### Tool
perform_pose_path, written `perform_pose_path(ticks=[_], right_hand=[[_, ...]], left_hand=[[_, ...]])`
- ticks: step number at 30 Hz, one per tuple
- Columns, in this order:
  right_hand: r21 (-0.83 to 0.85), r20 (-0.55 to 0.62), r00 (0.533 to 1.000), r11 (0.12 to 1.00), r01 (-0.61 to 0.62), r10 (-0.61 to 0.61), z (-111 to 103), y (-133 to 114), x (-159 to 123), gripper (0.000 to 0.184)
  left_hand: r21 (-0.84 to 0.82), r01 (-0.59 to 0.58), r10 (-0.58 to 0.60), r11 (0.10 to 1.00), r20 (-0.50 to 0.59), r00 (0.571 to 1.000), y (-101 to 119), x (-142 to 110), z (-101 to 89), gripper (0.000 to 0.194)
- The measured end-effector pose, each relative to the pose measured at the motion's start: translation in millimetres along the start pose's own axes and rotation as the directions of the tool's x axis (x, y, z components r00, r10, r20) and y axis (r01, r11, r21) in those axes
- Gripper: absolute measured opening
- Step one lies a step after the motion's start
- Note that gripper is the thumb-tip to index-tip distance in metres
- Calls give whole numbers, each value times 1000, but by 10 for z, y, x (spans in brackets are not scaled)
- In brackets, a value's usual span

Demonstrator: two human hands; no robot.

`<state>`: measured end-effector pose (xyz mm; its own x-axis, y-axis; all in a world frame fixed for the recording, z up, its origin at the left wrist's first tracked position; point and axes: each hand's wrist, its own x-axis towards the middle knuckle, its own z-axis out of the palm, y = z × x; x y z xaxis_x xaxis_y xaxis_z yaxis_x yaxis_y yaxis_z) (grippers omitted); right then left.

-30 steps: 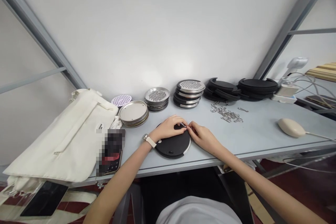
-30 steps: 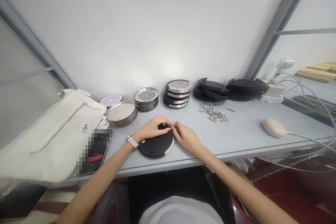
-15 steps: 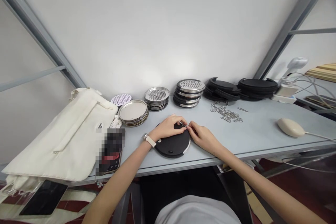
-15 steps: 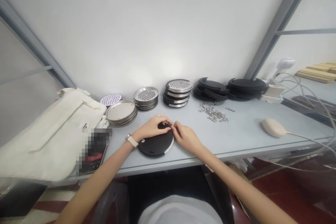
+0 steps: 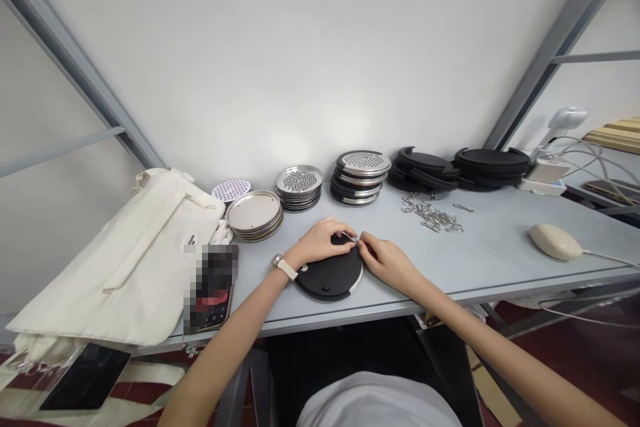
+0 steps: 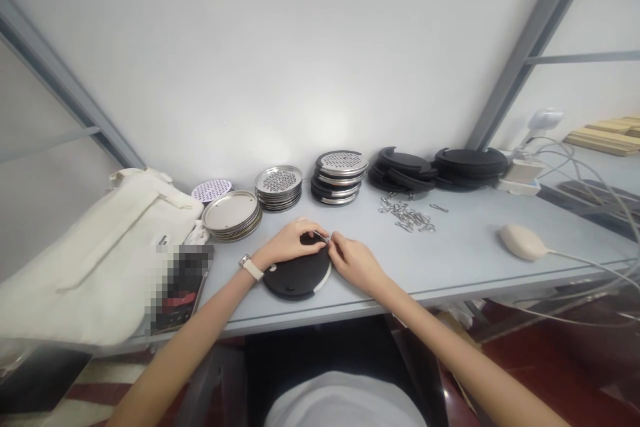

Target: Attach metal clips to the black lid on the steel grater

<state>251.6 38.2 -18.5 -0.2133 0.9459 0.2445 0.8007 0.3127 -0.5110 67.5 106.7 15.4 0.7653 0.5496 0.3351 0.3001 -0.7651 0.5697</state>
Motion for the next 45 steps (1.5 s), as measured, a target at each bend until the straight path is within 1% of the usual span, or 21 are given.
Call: perform_pose_path(ticks=[7,16,23,28,33,38,45], right_hand=[[63,-6,1000,998,5,-4,7,-7,-8,14],[102,-7,1000,995,13,-13,8,12,-10,13],[82,-9,1000,997,3,-2,15,19,-3,14],[36,-2,1000,999,1,-1,20,15,3,16],[-19,4,1000,1000,-12,13,4,-3,7,20],[-19,5,1000,1000,-18,18,2,-6,14,22],[-28,4,1000,1000,-9,9,3,-5,7,23]], left_hand=[[24,1,-1,1000,10,1000,-8,4,-6,21],[45,-12,12,999,-6,1000,-10,0,0,19],[90,2,-3,996,10,1000,-6,2,-5,20],[94,9,-9,996,1,1000,-27,0,10,20],[113,12,-15,993,21,1000,-36,0,12,21],[140,19,-25,990,48,999,-31,8,12,20],[102,-35,27,994,72,997,-4,21,-2,16]])
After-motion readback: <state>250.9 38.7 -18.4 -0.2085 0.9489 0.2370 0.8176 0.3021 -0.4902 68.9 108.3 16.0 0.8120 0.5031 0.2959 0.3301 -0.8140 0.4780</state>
